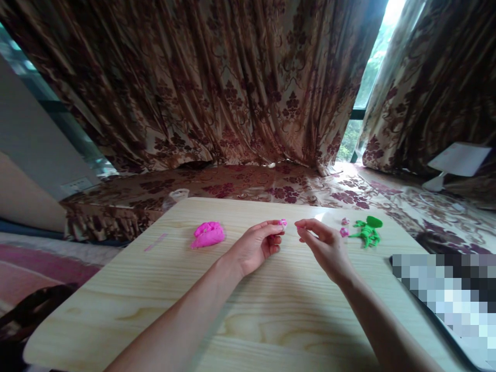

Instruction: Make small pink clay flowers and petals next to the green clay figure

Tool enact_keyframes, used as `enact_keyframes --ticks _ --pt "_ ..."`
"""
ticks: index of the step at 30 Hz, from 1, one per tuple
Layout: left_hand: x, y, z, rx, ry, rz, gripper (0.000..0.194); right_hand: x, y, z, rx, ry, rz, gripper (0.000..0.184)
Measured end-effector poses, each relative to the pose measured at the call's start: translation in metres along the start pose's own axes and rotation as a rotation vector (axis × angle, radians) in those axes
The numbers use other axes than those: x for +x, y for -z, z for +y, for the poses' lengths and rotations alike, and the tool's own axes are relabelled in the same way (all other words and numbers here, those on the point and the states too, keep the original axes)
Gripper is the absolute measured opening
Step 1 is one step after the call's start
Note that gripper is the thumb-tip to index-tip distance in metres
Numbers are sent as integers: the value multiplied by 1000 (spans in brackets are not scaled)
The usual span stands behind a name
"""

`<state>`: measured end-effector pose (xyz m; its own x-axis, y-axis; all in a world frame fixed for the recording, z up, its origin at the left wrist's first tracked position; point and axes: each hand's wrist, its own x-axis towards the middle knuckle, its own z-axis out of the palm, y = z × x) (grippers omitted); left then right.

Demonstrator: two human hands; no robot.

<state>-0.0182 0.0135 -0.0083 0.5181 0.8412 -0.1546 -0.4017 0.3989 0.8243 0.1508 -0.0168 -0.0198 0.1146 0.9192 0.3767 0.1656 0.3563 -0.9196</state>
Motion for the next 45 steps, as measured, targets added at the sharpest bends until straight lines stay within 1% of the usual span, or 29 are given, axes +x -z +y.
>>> enact_keyframes --ticks 3,6,8,11,14,17,23,27,33,40,45 --pt "0 0 0 -88 15 -21 20 0 -1 0 -5 6 -7 22" --pt "-1 -1 -1 -123 29 -26 20 0 -1 -1 -9 -36 32 23" --pt "-2 -2 -2 -119 39 -25 21 0 -2 -2 -26 -35 57 22" --pt "-2 -3 -3 -93 31 -24 23 -2 -2 -6 -101 39 71 17" --pt "-2 -4 -3 -72 6 -24 21 -4 -3 -10 -213 124 51 12" --pt "-2 -6 -2 -53 -2 -20 19 -5 -3 -11 -289 183 33 12" --pt "-3 -8 -3 -5 -16 -13 20 -6 -5 -9 -375 286 55 12" --pt "-2 -8 -5 22 -25 -9 20 -7 -4 -10 -437 324 58 15" --pt "-2 -8 -6 68 -39 -17 21 -7 -3 -11 -527 338 74 16" --pt "-2 -7 -7 81 -29 -25 19 -10 -6 -13 -550 345 69 15" --pt "-1 -6 -7 66 -18 -32 18 -10 -9 -13 -455 378 88 18"
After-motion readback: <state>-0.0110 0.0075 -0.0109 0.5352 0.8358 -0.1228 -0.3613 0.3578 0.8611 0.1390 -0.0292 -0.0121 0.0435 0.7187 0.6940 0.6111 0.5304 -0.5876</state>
